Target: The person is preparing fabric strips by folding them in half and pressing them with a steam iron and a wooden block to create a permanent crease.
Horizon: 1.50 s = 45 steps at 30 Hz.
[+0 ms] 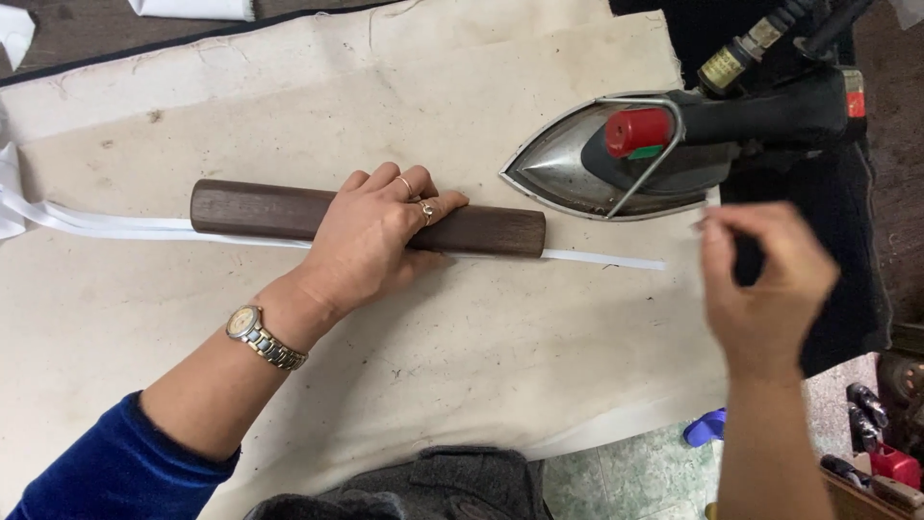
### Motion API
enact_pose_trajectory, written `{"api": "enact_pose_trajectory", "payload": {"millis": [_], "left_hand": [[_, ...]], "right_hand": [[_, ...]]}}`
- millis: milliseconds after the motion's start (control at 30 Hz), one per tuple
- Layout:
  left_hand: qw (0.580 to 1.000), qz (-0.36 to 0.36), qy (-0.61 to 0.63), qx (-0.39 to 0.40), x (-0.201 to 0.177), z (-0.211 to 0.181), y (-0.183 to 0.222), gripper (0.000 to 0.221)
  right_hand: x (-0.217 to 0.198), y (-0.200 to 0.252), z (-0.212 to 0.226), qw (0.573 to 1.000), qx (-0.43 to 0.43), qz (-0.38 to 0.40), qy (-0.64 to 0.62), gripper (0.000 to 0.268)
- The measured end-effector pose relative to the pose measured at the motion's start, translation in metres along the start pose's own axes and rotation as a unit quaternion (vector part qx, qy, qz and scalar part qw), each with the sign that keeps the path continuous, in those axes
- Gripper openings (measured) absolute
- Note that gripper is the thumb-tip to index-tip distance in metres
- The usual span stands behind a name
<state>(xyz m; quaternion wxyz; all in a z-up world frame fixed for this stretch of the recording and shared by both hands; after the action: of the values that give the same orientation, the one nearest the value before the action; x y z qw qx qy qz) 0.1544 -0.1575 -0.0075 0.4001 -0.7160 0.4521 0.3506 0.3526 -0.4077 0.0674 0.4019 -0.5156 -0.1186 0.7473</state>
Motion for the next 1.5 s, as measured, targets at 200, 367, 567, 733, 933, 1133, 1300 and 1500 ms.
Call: {"api": "enact_pose_trajectory", "payload": {"millis": [200,367,567,733,933,1133,1300,1500], "left_hand": [[1.000,0.018,-0.018,-0.016,0.002,-0.012,-0.004,0.066],[0.999,0.032,-0.010,0.005,-0.003,-0.008,-0.007,0.064],[0.998,0.037,-0.003,0.041,-0.048,0.052,0.011,0.068],[0.999,0.046,-0.001,0.013,-0.080,0.102,0.034,0.067],[0.995,0.083,-0.001,0.046,-0.104,0.144,0.048,0.061],[0.964,-0.095,-0.249,0.027,-0.112,0.129,0.063,0.067],[0.988,0.084,-0.130,-0.029,-0.077,0.124,0.097,0.043],[0.949,0.197,-0.145,-0.201,-0.097,0.152,0.110,0.043]], "right_hand": [[0.034,0.036,0.002,0.987,0.148,0.056,-0.028,0.013],[0.055,0.042,0.017,0.983,0.148,0.104,-0.023,0.015],[0.061,0.044,0.010,0.976,0.175,0.131,-0.011,0.015],[0.064,0.044,0.005,0.972,0.182,0.149,0.006,0.016],[0.068,0.048,-0.006,0.957,0.205,0.205,0.021,0.011],[0.063,0.044,-0.014,0.945,0.213,0.249,-0.015,0.008],[0.049,0.046,-0.040,0.910,0.319,0.265,-0.032,0.012],[0.025,0.038,-0.065,0.884,0.384,0.265,0.006,0.010]]}}
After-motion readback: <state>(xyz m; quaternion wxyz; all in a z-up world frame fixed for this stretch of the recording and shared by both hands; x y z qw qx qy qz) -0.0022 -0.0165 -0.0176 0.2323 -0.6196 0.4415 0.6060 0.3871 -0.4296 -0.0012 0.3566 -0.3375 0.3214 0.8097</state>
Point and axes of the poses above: each hand's wrist, its own y-axis away from the middle knuckle, its own x-axis out of the palm, z = x × y, the point moved 3 cm from there along -y, towards the middle knuckle, and after that the axes turned 13 degrees about -z, right-handed, at the moved point
